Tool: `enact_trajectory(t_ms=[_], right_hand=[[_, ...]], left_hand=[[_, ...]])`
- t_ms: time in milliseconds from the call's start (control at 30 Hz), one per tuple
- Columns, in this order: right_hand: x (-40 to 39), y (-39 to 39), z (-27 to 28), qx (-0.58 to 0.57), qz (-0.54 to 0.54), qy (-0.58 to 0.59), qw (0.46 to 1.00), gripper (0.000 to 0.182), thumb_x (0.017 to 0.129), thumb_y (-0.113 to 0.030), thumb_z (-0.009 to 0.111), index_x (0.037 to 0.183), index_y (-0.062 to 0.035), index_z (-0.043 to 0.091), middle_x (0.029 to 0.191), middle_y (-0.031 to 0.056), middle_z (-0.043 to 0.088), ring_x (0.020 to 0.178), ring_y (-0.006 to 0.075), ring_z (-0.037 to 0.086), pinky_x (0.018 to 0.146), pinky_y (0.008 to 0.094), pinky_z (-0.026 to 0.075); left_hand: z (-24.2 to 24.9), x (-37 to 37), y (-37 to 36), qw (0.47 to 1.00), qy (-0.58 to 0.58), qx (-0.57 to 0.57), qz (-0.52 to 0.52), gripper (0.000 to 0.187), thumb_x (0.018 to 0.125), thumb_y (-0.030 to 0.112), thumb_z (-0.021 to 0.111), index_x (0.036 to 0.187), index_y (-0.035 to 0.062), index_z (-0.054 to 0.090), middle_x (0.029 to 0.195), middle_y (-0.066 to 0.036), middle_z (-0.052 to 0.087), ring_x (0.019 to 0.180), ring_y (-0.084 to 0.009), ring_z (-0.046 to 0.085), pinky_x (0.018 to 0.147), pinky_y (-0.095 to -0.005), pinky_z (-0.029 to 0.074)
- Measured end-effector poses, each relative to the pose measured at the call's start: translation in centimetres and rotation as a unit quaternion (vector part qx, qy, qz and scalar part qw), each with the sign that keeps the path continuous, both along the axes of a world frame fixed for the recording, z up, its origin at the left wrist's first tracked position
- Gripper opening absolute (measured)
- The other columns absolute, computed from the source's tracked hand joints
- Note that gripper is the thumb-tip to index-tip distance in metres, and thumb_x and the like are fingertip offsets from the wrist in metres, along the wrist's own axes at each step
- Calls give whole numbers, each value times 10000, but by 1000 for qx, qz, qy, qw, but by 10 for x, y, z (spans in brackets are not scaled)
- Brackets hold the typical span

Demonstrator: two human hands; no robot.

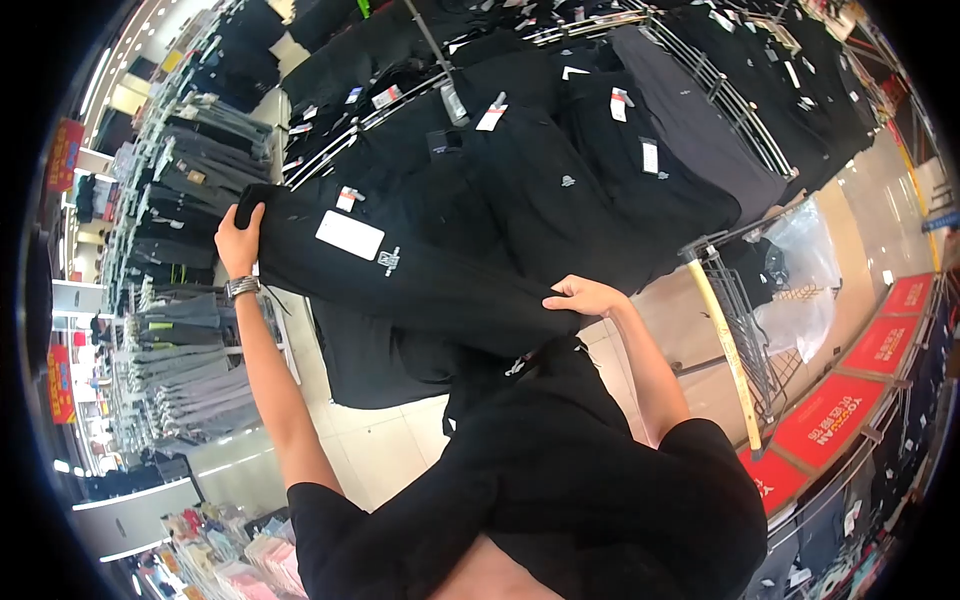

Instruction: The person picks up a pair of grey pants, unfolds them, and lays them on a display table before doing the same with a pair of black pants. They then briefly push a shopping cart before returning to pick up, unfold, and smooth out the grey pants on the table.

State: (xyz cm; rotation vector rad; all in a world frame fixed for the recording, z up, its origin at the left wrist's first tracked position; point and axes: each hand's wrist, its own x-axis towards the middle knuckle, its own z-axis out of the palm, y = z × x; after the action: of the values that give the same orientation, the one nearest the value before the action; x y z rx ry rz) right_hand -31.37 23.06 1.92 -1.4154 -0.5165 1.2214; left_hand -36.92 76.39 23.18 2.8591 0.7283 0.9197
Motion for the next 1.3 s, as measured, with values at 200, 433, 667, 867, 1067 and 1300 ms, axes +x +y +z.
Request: enact_trajectory(t_ms=[200, 433, 667, 867, 1067, 1300], right_hand=[[3, -17, -11, 19, -103, 95, 990, 294, 987, -257, 540, 989, 10, 664, 854, -35, 666, 724, 7, 567, 657, 193, 475], [15, -49, -23, 18, -10, 127, 992, 381, 884, -256, 686, 1081, 66, 637, 927, 18, 686, 781, 52, 602, 704, 227, 498], [-2, -55, 36, -212, -21, -59, 975, 455, 789, -264, 771, 1089, 56, 650, 963, 49, 695, 855, 113, 616, 798, 260, 490], [6, -45, -63, -296, -182, -355, 868, 327, 844, -204, 672, 1095, -6, 601, 1074, 151, 634, 1009, 304, 607, 868, 360, 475], [-36, 6, -37, -204, -414, -530, 711, 122, 779, -73, 716, 819, -29, 608, 704, 80, 543, 674, 215, 566, 664, 303, 491], [-134, 40, -103, -226, -314, -406, 828, 160, 793, -207, 728, 853, -64, 685, 746, 86, 677, 631, 208, 658, 590, 322, 511]], left_hand=[[-40, 24, 34, 999, 32, 8, 29, 536, 779, 520, 682, 1040, 52, 682, 975, -207, 681, 939, -402, 633, 822, -461, 496], [-100, 22, 102, 996, 67, -13, 60, 522, 767, 520, 688, 997, 51, 697, 975, -207, 683, 909, -406, 641, 793, -472, 506], [-155, -4, 159, 997, 56, -23, 45, 532, 765, 518, 697, 1022, 52, 692, 942, -198, 685, 886, -398, 641, 793, -465, 504], [-151, -10, 144, 992, 105, -51, 57, 524, 785, 539, 663, 936, 38, 680, 877, -197, 682, 842, -401, 639, 735, -475, 493], [-172, -14, 156, 995, 64, -71, -16, 479, 781, 476, 700, 872, 7, 667, 814, -210, 666, 778, -412, 624, 708, -467, 483], [-181, -20, 154, 993, 76, -91, -5, 478, 779, 456, 712, 863, -12, 658, 808, -222, 660, 777, -421, 618, 708, -464, 480]])
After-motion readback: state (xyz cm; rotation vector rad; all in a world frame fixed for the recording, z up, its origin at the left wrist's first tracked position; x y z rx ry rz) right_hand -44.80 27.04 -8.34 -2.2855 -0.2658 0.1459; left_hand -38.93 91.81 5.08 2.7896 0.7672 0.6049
